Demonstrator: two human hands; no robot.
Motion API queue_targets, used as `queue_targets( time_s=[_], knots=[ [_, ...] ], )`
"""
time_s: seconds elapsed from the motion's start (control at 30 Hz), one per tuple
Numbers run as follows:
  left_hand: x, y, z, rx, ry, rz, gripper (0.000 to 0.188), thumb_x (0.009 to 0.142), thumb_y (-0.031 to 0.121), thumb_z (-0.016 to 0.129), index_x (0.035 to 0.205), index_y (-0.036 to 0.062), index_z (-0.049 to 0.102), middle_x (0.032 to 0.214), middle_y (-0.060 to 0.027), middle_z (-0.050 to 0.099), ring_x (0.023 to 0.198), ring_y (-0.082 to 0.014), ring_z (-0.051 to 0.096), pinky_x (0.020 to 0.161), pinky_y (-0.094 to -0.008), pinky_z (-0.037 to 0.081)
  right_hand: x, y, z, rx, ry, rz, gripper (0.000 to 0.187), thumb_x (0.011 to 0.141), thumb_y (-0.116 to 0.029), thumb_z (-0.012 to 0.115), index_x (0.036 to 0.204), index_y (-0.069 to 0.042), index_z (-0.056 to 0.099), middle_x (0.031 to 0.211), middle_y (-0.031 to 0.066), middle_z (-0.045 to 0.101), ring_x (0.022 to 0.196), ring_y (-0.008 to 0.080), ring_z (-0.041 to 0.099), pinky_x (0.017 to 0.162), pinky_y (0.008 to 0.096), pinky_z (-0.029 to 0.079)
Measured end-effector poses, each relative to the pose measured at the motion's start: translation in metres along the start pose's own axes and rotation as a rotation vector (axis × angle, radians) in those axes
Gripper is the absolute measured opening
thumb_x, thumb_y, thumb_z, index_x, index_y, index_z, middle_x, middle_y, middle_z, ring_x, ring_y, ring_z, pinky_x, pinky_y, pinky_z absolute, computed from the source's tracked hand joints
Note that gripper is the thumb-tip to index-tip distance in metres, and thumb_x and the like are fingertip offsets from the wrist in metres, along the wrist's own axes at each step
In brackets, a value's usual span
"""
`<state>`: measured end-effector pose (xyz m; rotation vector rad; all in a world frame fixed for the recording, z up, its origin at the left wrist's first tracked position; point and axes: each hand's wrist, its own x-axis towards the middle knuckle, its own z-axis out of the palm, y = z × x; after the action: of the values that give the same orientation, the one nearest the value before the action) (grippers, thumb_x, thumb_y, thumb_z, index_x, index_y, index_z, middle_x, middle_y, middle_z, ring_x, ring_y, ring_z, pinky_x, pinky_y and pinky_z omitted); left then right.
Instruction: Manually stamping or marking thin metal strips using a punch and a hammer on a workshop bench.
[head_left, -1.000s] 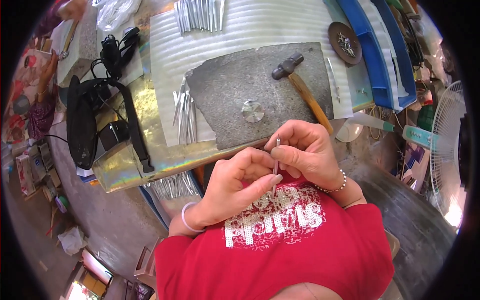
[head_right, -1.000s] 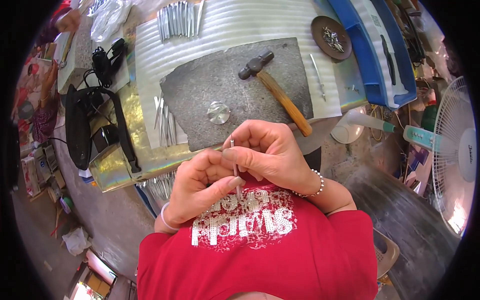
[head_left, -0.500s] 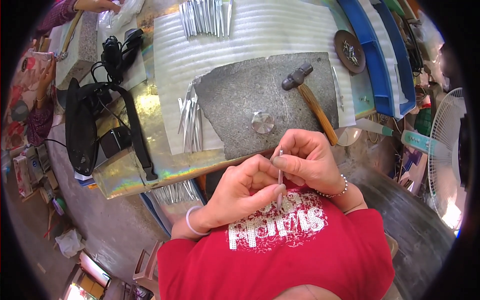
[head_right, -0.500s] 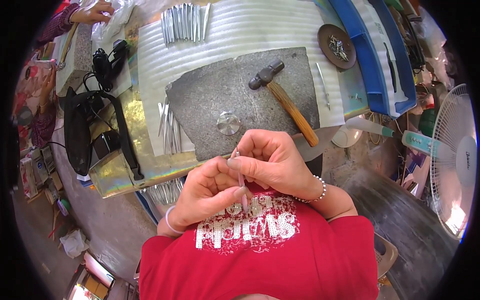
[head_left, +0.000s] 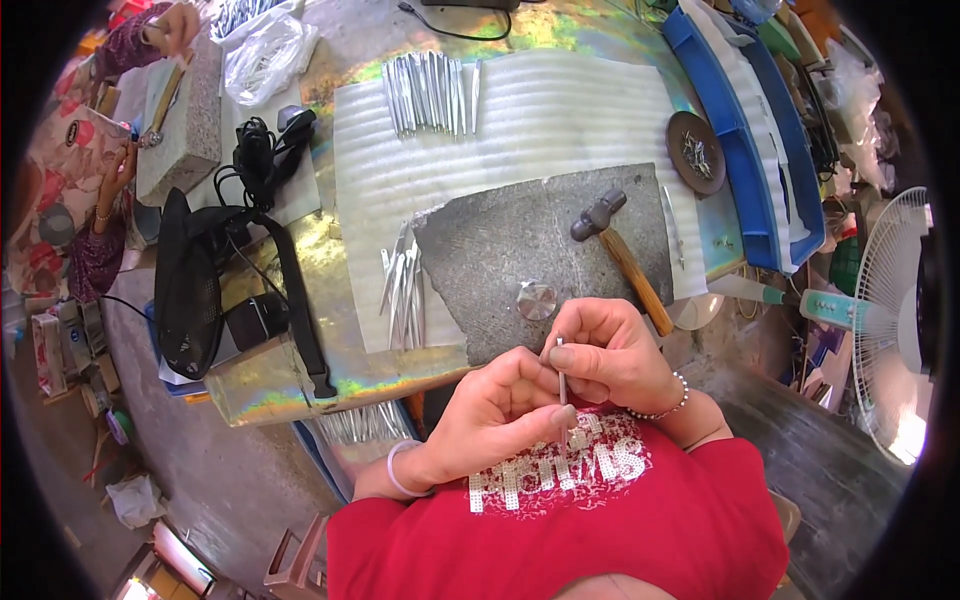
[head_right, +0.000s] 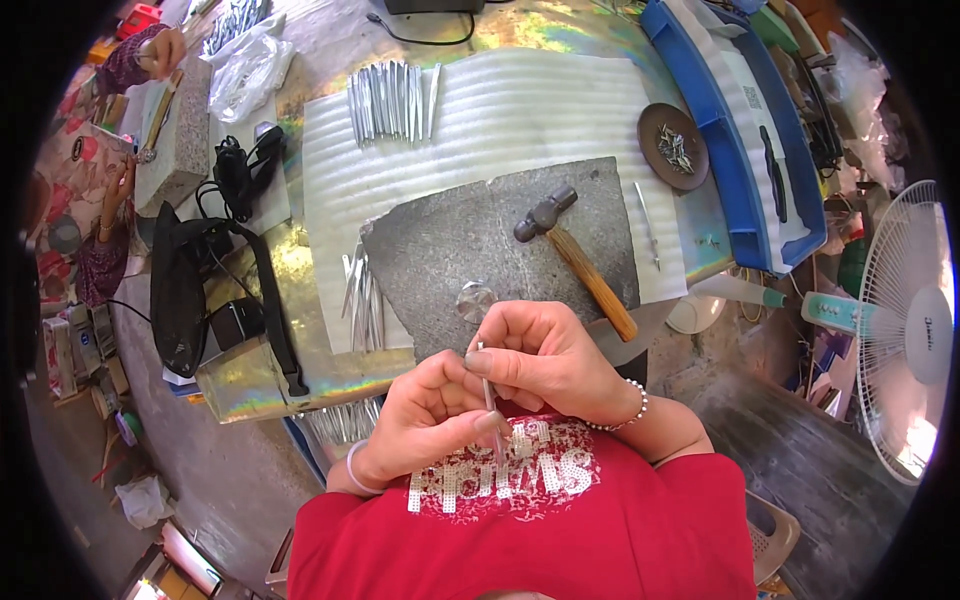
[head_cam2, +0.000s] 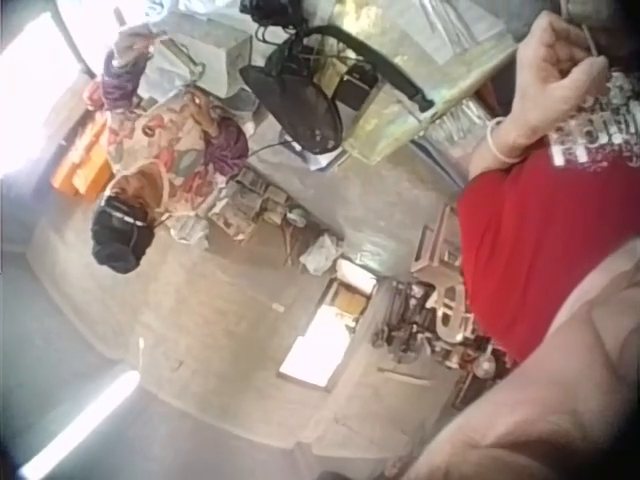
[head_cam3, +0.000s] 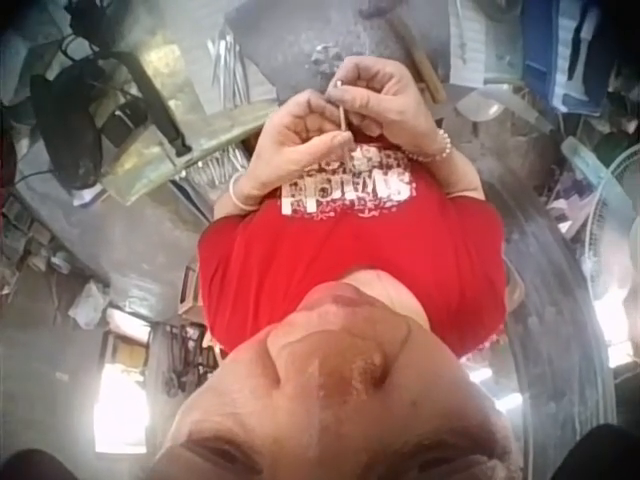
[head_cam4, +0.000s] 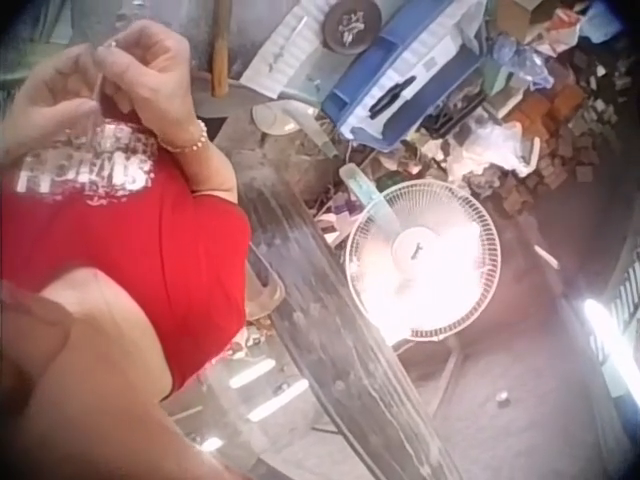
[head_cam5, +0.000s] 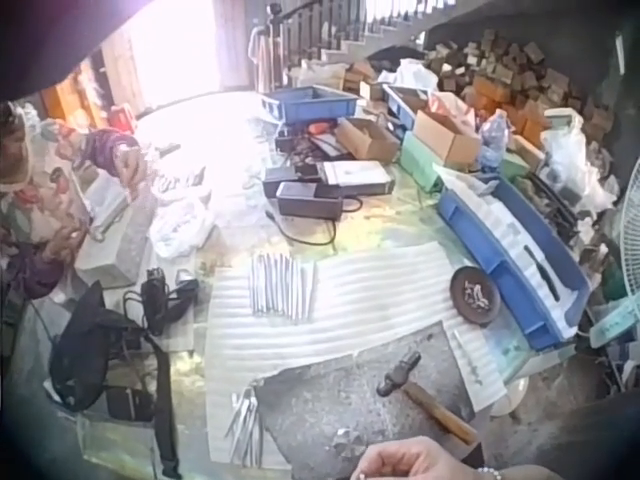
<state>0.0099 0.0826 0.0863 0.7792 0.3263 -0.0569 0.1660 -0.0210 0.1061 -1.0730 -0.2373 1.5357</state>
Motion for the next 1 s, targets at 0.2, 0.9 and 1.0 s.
queue_targets(
  time_s=[0.2,0.9,1.0],
  knots=[
    [0.002,0.003,-0.003,-0.044,-0.011,-0.003,0.017,0.088,0.001,0.057,0.098,-0.0019,0.044,0.085,-0.0089,0.062,0.077,-0.0106,0.061,0.065,-0.0231,0.050,0.005,-0.002,0.001,0.005,0.007,-0.004,0.010,0.090,-0.011,0.058,0.089,-0.002,0.054,0.062,-0.0018,0.052,0.044,0.0011,0.039,0.038,0.0173,0.027],
    [0.002,0.054,-0.030,-0.066,0.379,0.551,0.016,0.091,0.006,0.052,0.104,-0.0023,0.055,0.091,-0.0101,0.060,0.074,-0.0168,0.061,0.063,-0.0254,0.054,0.004,0.011,-0.002,-0.517,-0.096,-0.408,0.034,0.083,0.004,0.060,0.114,0.002,0.049,0.086,0.0112,0.063,0.068,0.0116,0.063,0.058,0.0204,0.051],
    [0.014,0.096,-0.048,0.285,0.482,0.585,0.017,0.091,0.008,0.051,0.104,-0.0022,0.057,0.093,-0.0080,0.061,0.076,-0.0134,0.061,0.061,-0.0236,0.053,-0.005,0.009,-0.010,-0.475,0.005,-0.336,0.028,0.085,0.002,0.058,0.112,0.002,0.050,0.084,0.0090,0.062,0.069,0.0094,0.061,0.057,0.0194,0.050]
  ],
)
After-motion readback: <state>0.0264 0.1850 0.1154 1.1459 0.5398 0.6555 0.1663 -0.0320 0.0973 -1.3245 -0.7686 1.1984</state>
